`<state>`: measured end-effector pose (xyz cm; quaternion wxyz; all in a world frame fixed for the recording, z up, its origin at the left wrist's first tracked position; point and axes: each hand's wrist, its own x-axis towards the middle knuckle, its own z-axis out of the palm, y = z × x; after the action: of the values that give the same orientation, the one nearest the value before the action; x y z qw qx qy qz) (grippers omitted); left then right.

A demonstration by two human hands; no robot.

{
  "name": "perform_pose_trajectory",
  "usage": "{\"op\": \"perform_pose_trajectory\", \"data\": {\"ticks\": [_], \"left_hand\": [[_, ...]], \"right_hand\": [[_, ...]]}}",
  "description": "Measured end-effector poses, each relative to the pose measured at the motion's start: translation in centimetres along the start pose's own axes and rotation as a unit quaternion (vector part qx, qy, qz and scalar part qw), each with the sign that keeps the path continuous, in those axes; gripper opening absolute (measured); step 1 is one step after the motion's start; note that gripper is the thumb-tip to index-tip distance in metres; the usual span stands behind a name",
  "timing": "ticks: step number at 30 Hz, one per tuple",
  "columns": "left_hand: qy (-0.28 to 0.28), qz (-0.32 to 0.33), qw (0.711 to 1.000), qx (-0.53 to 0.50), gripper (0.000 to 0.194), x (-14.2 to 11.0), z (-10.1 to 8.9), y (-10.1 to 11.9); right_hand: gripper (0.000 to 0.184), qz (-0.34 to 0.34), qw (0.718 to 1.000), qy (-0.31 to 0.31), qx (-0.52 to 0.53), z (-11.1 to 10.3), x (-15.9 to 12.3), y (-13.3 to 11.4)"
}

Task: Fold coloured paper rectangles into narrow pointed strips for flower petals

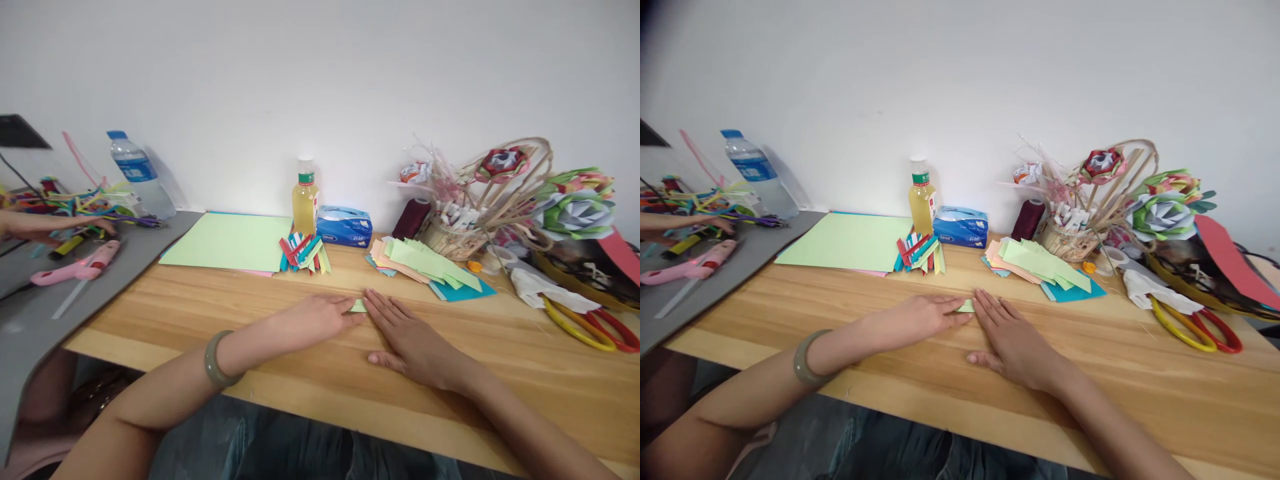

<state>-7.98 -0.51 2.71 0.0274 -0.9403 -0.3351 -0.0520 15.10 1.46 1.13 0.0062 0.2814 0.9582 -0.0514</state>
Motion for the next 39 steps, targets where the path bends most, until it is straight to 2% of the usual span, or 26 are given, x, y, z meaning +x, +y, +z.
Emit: {"op": "perform_pose_trajectory", "data": {"ticks": [3,10,21,29,31,33,36,39], "left_hand": [[0.002,0.025,0.999,0.031,0.039,0.2,-0.1,0.1],[0.000,0.024,0.995,0.100,0.034,0.3,0.1,0.9],[-0.019,0.026,0.998,0.056,0.022,0.4,-0.4,0.4],[0.025,0.012,1.000,-0.001,0.024,0.1,0.5,0.1],[0.035,0.020,0.999,0.007,0.021,0.3,0.4,0.0],[0.036,0.034,0.998,0.030,0.017,0.6,0.3,0.0],[0.033,0.044,0.997,0.058,0.013,1.0,0.2,0.1],[0.037,0.032,0.997,0.055,0.013,1.1,0.3,0.2]], "right_hand": [[0.083,0.004,1.000,-0.004,0.004,-0.1,0.0,0.0],[0.085,0.014,1.000,-0.019,0.008,-0.1,0.0,-0.1],[0.087,0.013,1.000,-0.018,0.004,-0.3,-0.4,0.4],[0.089,0.051,0.998,0.019,-0.038,0.5,-1.6,1.5],[0.085,0.067,0.995,0.053,-0.050,0.4,-1.3,1.5],[0.072,0.080,0.990,0.102,-0.051,-0.1,-1.0,1.7],[0.046,0.113,0.980,0.164,0.000,-0.9,-0.5,1.9],[0.033,0.120,0.972,0.192,0.061,-1.1,-0.1,2.0]]}}
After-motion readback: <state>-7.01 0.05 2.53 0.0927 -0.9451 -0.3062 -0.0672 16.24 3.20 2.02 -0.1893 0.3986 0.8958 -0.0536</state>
